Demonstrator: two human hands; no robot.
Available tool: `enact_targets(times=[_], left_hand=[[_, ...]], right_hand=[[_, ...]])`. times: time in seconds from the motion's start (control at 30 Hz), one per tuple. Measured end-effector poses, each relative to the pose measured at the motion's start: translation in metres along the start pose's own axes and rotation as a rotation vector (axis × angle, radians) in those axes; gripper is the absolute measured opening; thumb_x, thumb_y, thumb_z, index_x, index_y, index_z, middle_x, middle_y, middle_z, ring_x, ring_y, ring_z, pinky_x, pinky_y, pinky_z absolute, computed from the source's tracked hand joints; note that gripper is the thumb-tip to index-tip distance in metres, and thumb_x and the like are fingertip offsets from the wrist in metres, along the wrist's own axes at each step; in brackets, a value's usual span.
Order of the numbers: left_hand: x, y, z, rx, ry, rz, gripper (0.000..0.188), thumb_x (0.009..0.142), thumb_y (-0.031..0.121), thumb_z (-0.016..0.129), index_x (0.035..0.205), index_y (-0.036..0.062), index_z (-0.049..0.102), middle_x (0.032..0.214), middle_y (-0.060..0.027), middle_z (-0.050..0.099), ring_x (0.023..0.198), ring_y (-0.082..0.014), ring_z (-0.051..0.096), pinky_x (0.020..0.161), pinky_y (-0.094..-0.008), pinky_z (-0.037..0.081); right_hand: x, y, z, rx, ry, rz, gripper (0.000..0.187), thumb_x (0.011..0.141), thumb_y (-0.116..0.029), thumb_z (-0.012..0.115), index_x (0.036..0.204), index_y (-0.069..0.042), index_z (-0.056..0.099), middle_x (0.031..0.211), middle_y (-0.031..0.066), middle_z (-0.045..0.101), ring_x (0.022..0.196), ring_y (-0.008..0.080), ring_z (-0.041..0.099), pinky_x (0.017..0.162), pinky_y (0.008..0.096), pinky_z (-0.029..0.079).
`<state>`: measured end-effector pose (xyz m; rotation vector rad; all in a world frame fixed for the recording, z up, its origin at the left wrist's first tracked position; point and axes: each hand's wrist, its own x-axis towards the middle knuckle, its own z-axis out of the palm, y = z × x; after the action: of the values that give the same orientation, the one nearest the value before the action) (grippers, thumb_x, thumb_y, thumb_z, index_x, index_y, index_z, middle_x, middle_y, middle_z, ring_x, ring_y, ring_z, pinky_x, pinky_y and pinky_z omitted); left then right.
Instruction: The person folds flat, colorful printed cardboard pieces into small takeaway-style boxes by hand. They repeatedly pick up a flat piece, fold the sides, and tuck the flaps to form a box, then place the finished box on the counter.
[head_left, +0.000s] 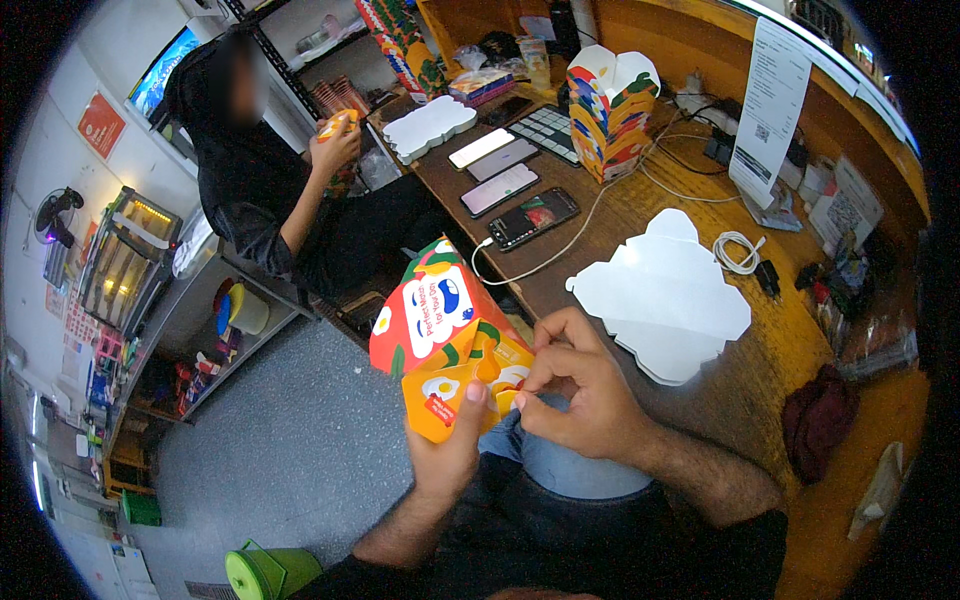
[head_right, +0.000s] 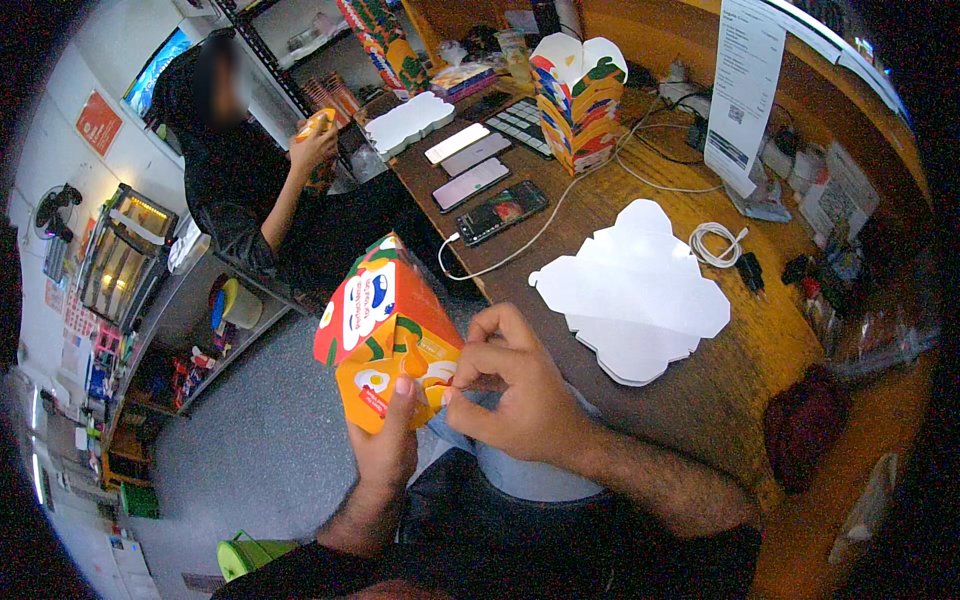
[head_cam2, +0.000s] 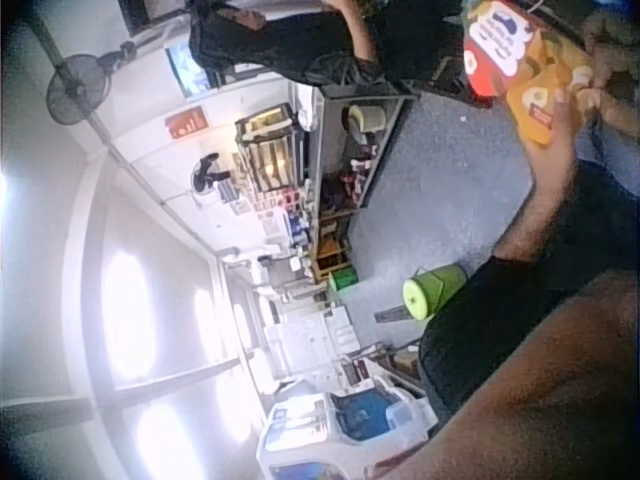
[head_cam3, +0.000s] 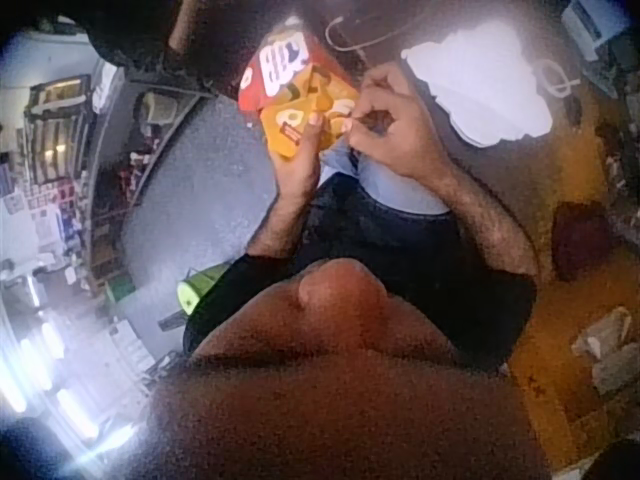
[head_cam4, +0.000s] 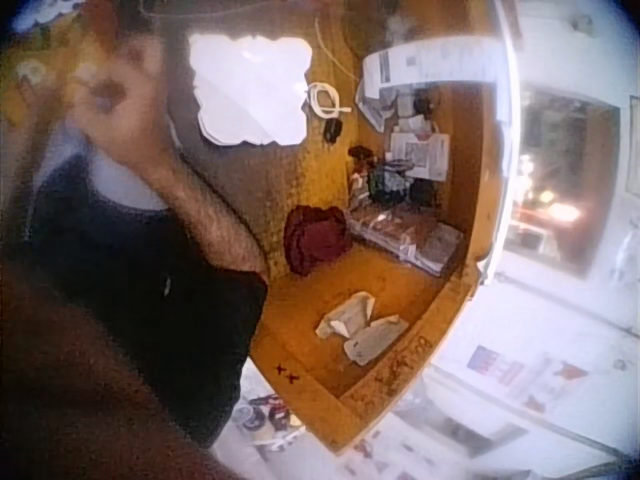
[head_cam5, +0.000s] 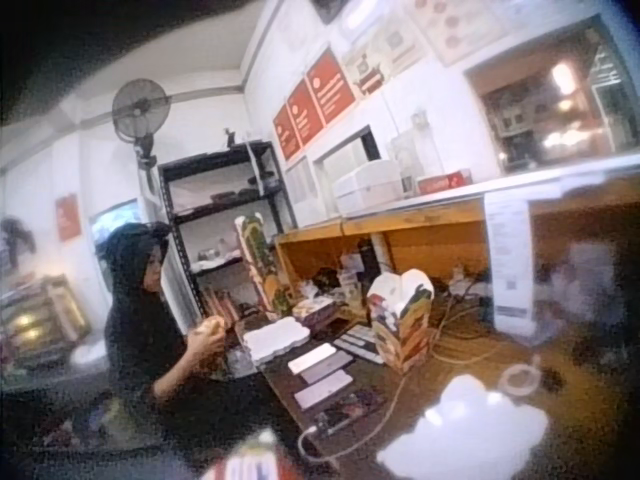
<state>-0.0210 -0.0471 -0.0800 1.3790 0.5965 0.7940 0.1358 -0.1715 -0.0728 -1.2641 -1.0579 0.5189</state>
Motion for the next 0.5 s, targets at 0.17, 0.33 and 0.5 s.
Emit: enact_targets(times=[0.17, 0.33, 0.5], left_hand=[[0.0018, 0.0039, 0.0031, -0.03, -0.001, -0.065, 0.052, 0.103, 0.015, 0.076, 0.147, 0.0029, 0.051, 0.133, -0.0115, 0.068, 0.119, -0.0233, 0.07, 0.104, -0.0419, 0.057], [0.0038, -0.0016, 0.0094, -0.192, 0.003, -0.015, 0.05, 0.102, 0.017, 0.079, 0.143, 0.0007, 0.055, 0.133, -0.0114, 0.069, 0.119, -0.0214, 0.069, 0.104, -0.0397, 0.056], [0.0027, -0.0018, 0.0104, -0.208, -0.005, -0.018, 0.048, 0.102, 0.017, 0.079, 0.14, -0.0003, 0.058, 0.132, -0.0115, 0.07, 0.118, -0.0202, 0.069, 0.104, -0.0383, 0.056]], right_hand=[[0.0003, 0.0046, -0.0008, -0.165, 0.042, -0.089, 0.015, 0.085, 0.0, 0.079, 0.087, -0.004, 0.064, 0.121, 0.0092, 0.044, 0.113, 0.0148, 0.058, 0.096, 0.0277, 0.057], [0.0008, 0.0062, 0.0029, -0.133, 0.064, -0.041, 0.016, 0.084, 0.0, 0.078, 0.085, -0.004, 0.062, 0.12, 0.0097, 0.044, 0.11, 0.0151, 0.059, 0.091, 0.0266, 0.056], [0.0008, 0.0064, 0.0026, -0.188, 0.072, -0.076, 0.017, 0.083, 0.0, 0.077, 0.085, -0.004, 0.061, 0.119, 0.0099, 0.045, 0.108, 0.0147, 0.059, 0.09, 0.0262, 0.056]])
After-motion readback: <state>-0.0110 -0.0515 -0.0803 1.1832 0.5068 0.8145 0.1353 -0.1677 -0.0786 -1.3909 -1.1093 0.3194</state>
